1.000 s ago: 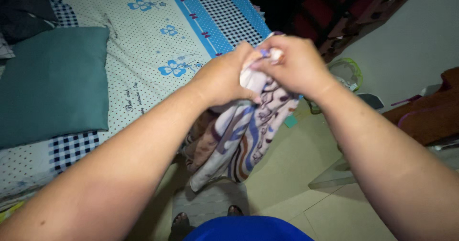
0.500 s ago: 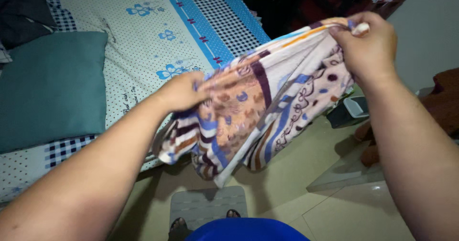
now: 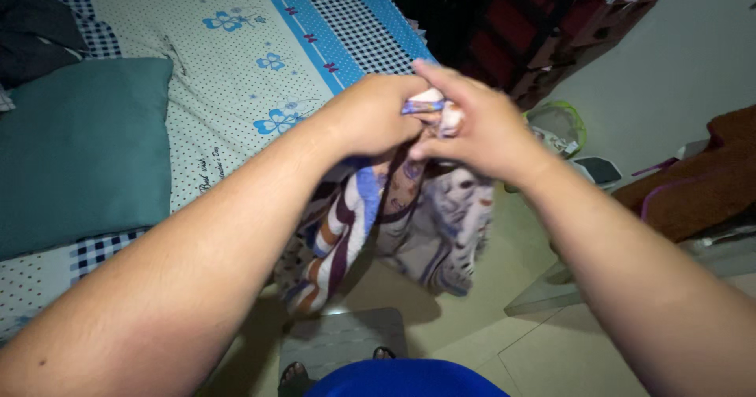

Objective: The person picks up and folds a towel, then places it on a bed next to a pillow and other textiles, before picking up a pair of underwear and folding them on the bed.

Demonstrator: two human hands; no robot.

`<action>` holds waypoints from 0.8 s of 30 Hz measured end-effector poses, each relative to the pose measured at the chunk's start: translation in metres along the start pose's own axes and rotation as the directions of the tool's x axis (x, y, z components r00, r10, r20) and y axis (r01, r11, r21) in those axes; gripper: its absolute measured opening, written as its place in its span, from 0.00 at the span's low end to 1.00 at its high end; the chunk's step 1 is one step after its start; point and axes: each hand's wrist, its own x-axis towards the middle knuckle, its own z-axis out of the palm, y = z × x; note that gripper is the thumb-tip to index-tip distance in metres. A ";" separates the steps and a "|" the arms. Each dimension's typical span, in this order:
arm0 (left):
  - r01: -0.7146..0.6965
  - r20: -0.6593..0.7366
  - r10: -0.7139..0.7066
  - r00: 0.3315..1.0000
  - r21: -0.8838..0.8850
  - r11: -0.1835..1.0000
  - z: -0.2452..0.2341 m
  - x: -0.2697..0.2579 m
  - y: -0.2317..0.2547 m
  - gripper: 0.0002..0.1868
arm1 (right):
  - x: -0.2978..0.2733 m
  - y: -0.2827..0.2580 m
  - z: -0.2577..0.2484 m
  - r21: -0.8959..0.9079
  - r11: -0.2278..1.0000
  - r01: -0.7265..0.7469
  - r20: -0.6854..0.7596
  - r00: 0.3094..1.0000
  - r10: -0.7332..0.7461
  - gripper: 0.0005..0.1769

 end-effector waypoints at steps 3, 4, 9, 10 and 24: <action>0.023 -0.031 -0.027 0.999 -0.118 0.993 -0.001 0.001 -0.002 0.23 | -0.003 0.005 0.013 0.104 0.908 -0.407 0.024 0.913 0.406 0.27; 0.061 -0.052 -0.071 0.996 -0.173 0.983 -0.002 0.000 -0.006 0.26 | -0.004 0.009 0.017 0.123 0.882 -0.456 0.009 0.889 0.458 0.23; 0.156 0.096 -0.172 0.980 0.153 0.976 0.003 -0.020 -0.041 0.40 | -0.018 0.045 0.022 0.291 0.816 -0.499 -0.150 0.819 0.554 0.13; 0.206 0.081 -0.217 0.973 0.128 0.970 0.006 -0.026 -0.048 0.34 | -0.020 0.051 0.019 0.337 0.780 -0.528 -0.155 0.786 0.599 0.12; 0.426 0.039 -0.426 0.904 -0.172 0.888 -0.014 -0.045 -0.071 0.19 | -0.040 0.056 -0.026 0.391 0.600 -0.698 -0.252 0.546 0.799 0.12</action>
